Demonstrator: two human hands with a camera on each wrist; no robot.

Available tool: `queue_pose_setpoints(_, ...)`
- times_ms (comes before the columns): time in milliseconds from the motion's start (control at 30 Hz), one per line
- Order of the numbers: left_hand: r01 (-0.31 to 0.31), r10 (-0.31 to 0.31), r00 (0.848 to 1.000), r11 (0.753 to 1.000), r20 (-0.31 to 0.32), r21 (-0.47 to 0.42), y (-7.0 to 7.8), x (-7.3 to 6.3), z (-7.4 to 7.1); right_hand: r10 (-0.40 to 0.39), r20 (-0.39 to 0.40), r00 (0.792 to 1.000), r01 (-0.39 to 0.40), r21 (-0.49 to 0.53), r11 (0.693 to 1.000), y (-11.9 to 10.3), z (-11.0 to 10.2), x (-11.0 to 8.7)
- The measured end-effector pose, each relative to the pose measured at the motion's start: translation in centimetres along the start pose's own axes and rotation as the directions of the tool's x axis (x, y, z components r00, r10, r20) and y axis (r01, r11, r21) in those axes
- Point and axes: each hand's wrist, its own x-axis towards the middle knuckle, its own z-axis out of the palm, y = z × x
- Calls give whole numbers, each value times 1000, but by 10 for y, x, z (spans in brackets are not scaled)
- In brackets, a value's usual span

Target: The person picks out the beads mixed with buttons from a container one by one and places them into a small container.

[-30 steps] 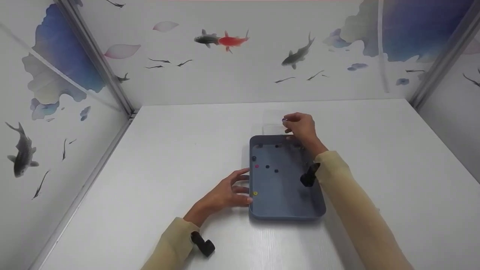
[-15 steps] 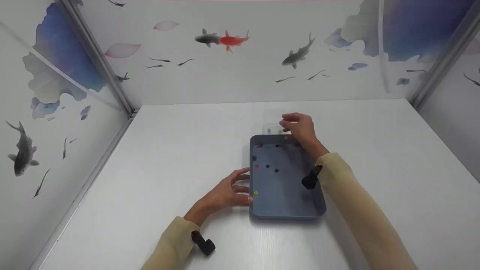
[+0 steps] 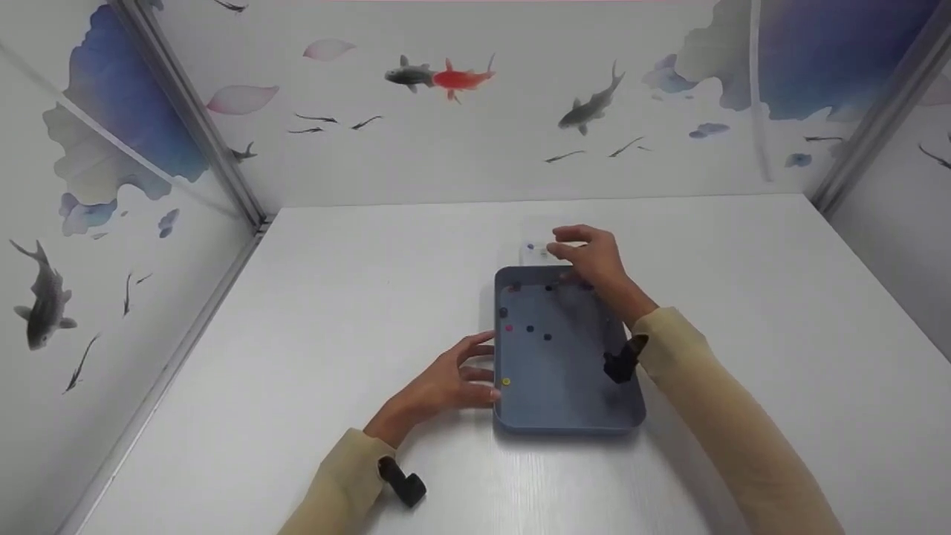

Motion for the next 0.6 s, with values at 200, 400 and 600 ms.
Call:
queue_pose_setpoints(200,11,-11,1000,1000,-1,-24,0,0,0,-13,35,999,13,12,1000,-3,3,-8)
queue_pose_setpoints(400,-3,4,1000,999,13,-38,0,1,0,-47,63,997,47,-3,999,-2,6,-17)
queue_pose_setpoints(600,-13,13,1000,1000,14,-24,-1,2,0,-57,85,995,60,-33,998,1,11,-23)
